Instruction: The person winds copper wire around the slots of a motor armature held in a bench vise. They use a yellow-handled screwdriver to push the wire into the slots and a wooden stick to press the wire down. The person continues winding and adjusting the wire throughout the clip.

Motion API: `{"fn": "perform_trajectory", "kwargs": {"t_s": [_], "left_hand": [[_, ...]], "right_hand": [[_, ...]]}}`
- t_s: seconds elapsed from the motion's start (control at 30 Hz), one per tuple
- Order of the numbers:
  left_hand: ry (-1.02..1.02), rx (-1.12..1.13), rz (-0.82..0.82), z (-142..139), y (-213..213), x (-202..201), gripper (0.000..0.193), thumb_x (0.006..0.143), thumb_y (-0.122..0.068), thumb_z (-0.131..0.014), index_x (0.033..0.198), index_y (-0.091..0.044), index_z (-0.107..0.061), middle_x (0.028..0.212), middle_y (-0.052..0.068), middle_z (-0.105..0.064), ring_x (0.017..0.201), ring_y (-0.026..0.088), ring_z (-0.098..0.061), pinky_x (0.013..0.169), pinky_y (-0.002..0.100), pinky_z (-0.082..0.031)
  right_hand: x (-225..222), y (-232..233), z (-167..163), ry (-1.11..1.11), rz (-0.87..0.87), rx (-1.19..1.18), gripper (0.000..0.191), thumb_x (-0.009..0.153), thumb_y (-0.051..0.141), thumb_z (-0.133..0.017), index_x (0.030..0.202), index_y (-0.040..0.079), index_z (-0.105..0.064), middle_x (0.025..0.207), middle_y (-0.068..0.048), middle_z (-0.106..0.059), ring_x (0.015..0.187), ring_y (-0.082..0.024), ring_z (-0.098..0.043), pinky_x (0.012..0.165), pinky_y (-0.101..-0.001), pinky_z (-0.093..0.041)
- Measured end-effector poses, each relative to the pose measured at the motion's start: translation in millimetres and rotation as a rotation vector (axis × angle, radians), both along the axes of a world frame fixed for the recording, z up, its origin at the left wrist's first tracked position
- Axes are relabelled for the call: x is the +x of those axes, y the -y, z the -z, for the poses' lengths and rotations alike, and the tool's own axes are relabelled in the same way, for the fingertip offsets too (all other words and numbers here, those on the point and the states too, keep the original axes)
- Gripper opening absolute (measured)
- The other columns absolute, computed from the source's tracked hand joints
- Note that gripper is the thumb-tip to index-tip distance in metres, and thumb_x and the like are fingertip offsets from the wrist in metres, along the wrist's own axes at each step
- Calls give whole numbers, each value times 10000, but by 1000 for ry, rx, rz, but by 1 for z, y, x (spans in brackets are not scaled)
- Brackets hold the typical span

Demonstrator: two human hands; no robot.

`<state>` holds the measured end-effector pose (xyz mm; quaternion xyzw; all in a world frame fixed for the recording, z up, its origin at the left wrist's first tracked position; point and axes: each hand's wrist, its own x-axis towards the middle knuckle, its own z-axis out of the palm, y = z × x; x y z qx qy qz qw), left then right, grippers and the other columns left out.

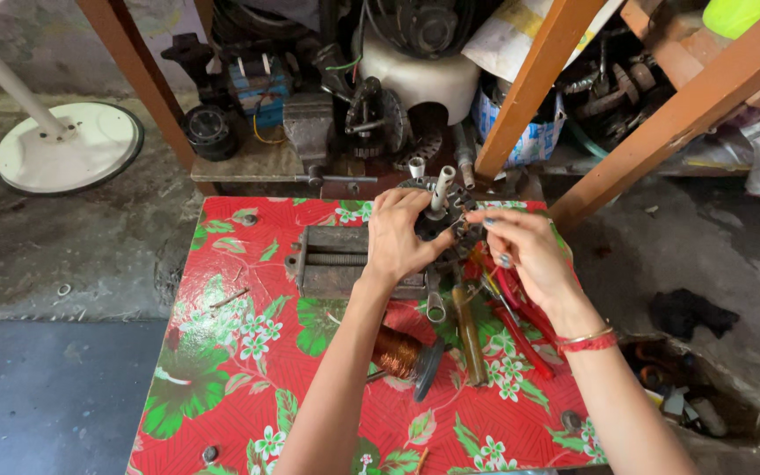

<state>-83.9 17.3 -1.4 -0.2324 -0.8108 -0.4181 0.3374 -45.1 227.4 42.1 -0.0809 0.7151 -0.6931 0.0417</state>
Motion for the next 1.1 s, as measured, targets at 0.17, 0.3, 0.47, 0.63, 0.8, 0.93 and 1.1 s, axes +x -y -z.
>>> {"fn": "perform_trajectory", "kwargs": {"t_s": [0.17, 0.3, 0.47, 0.63, 0.8, 0.93, 1.1], "left_hand": [[-1, 29, -5, 1, 0, 2, 346, 723, -267, -768, 1023, -98, -737, 1077, 86, -737, 1134, 318, -624, 1070, 454, -429], [5, 20, -15, -1, 0, 3, 337, 727, -285, -811, 1002, -102, -743, 1064, 88, -737, 1121, 320, -624, 1050, 459, -425], [42, 8, -39, -3, -1, 5, 388, 671, -294, -854, 980, -87, -740, 1078, 103, -728, 1118, 312, -625, 1032, 454, -422], [48, 20, -48, -1, -2, 4, 466, 640, -329, -892, 1000, -72, -744, 1088, 112, -721, 1119, 314, -617, 1030, 453, -419], [52, 33, -43, 1, -1, 0, 469, 630, -340, -894, 991, -79, -749, 1081, 114, -725, 1111, 308, -625, 1037, 449, -422], [73, 10, -49, 1, -2, -1, 482, 617, -347, -893, 992, -78, -750, 1079, 116, -729, 1106, 312, -623, 1037, 455, -417], [50, -10, -13, -1, 1, 2, 511, 613, -351, -888, 1013, -72, -736, 1086, 125, -726, 1111, 322, -618, 1044, 462, -413]], "right_hand": [[3, -5, 31, -15, -21, 39, 251, 960, 54, -609, 1140, -59, -742, 656, 75, -473, 558, -30, -367, 508, -216, -308], [-5, -16, 45, 64, 53, -161, 222, 952, 64, -621, 1107, -43, -738, 629, 92, -439, 531, -21, -352, 480, -208, -281], [-7, -23, 68, 80, 196, -206, 200, 950, 64, -644, 1101, -46, -713, 636, 81, -471, 527, -23, -367, 477, -205, -268], [-2, -19, 97, 130, 253, -212, 140, 921, 92, -678, 1035, 11, -681, 641, 90, -474, 538, -19, -393, 487, -200, -285], [-11, -15, 112, 156, 269, -335, 58, 920, 97, -679, 964, 75, -649, 634, 97, -457, 530, -20, -396, 487, -197, -281], [-14, -13, 124, 90, 351, -303, 47, 933, 88, -675, 964, 54, -665, 655, 97, -477, 542, -20, -392, 495, -208, -283], [-4, 3, 151, 198, 246, -157, 37, 878, 57, -711, 906, 33, -706, 621, 76, -506, 529, -44, -417, 499, -224, -302]]}}
